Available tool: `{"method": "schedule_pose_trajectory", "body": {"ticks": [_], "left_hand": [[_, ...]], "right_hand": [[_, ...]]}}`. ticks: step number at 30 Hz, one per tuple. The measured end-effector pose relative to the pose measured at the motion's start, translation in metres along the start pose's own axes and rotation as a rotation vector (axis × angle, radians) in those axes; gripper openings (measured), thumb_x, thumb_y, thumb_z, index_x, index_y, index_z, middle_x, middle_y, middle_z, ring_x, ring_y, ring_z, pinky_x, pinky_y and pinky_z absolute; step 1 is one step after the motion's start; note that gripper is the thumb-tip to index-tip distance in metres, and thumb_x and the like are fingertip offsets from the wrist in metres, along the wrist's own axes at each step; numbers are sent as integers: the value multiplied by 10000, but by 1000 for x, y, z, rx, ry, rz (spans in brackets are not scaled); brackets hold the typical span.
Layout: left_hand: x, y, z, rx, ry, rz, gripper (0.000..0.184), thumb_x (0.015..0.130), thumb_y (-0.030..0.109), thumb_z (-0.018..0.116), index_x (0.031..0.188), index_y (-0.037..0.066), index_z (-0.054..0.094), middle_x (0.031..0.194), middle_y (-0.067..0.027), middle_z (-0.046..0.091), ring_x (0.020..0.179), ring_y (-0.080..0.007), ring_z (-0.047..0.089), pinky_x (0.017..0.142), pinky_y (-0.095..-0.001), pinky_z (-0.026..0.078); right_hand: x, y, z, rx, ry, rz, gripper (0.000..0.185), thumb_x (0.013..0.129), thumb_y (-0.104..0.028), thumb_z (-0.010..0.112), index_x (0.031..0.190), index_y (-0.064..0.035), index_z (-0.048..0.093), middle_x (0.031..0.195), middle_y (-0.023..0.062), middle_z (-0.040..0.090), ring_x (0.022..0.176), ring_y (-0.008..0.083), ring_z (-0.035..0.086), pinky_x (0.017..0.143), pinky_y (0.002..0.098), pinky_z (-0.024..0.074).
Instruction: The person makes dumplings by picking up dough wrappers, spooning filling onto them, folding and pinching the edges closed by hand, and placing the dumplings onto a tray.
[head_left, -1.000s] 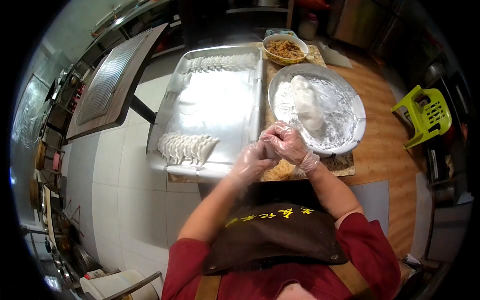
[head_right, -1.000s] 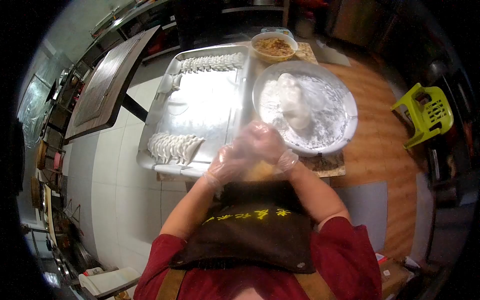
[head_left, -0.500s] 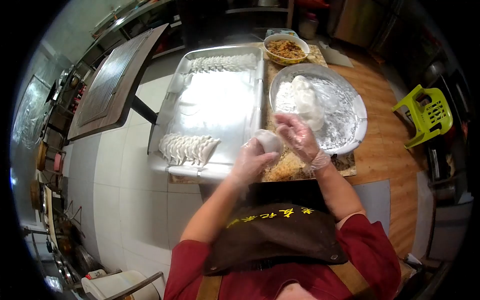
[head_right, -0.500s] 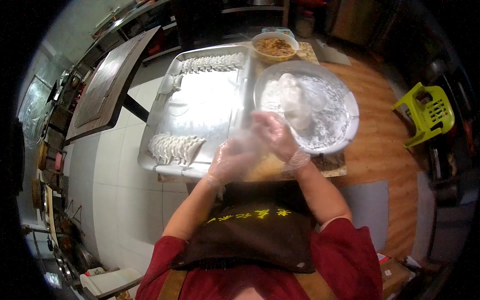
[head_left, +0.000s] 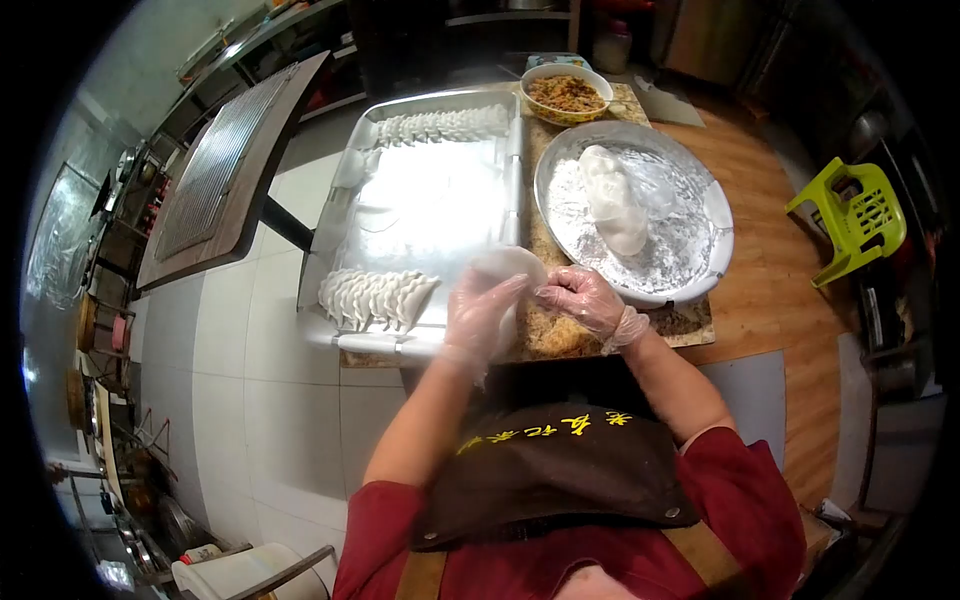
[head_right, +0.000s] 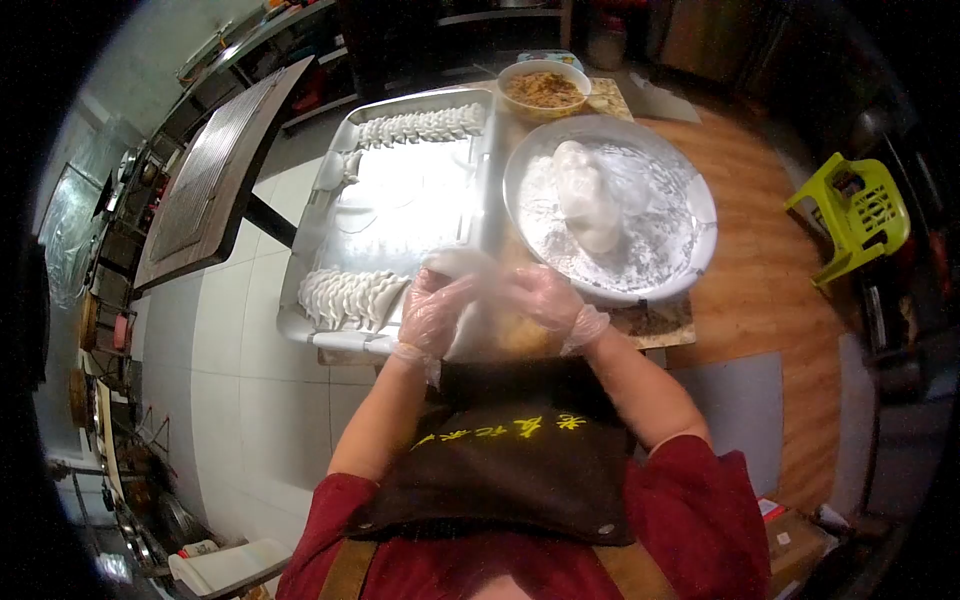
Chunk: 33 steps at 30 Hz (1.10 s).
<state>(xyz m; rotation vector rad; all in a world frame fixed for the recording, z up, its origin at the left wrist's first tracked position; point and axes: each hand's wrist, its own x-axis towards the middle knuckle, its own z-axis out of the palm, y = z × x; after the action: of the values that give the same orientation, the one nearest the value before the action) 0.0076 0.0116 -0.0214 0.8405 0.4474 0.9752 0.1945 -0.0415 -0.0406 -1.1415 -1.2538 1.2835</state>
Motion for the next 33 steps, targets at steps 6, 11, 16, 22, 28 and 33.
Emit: {"method": "schedule_pose_trajectory", "body": {"ticks": [6, 11, 16, 22, 28, 33], "left_hand": [[0, 4, -2, 22, 133, -127, 263, 860, -40, 610, 1112, 33, 592, 1084, -114, 635, 986, -204, 622, 815, -326, 550], [-3, 19, 17, -59, 241, -153, 191, 868, -52, 603, 1052, -3, 595, 1004, -114, 638, 923, -208, 637, 826, -316, 546], [-4, 19, 11, -196, 37, -101, 196, 871, -60, 590, 1057, 1, 598, 1011, -118, 636, 916, -216, 638, 822, -313, 546], [-3, 12, 15, -33, 238, -177, 233, 881, -25, 600, 1110, 9, 572, 1042, -110, 632, 913, -208, 632, 822, -327, 529], [-5, 10, 12, -121, 94, -148, 255, 846, -8, 648, 1088, 41, 584, 1077, -101, 615, 952, -195, 613, 816, -310, 527], [-5, 11, 12, -134, -7, -102, 127, 873, 13, 605, 998, 41, 607, 1063, -111, 607, 915, -198, 604, 799, -318, 498]], "right_hand": [[0, -5, 6, 102, -76, 76, 227, 932, -174, 635, 1047, 19, 607, 873, 14, 607, 756, 83, 545, 670, 238, 471], [-4, -13, 5, -19, -52, -44, 215, 941, -182, 624, 1033, 12, 631, 872, 27, 626, 754, 81, 546, 666, 237, 468], [-1, -12, -3, 292, 28, 15, 209, 914, -184, 659, 1001, 6, 661, 866, 40, 644, 767, 85, 576, 665, 218, 478], [2, -8, 3, -8, 73, -155, 165, 889, -83, 675, 1023, 7, 637, 900, 19, 635, 778, 68, 571, 690, 225, 491], [0, -17, 5, -91, 51, -131, 140, 888, -64, 668, 1002, 3, 623, 928, 10, 626, 817, 60, 570, 716, 214, 490], [0, -20, -5, -103, -2, -36, 196, 884, -154, 654, 1031, -24, 661, 965, 64, 671, 896, 146, 633, 792, 269, 533]]}}
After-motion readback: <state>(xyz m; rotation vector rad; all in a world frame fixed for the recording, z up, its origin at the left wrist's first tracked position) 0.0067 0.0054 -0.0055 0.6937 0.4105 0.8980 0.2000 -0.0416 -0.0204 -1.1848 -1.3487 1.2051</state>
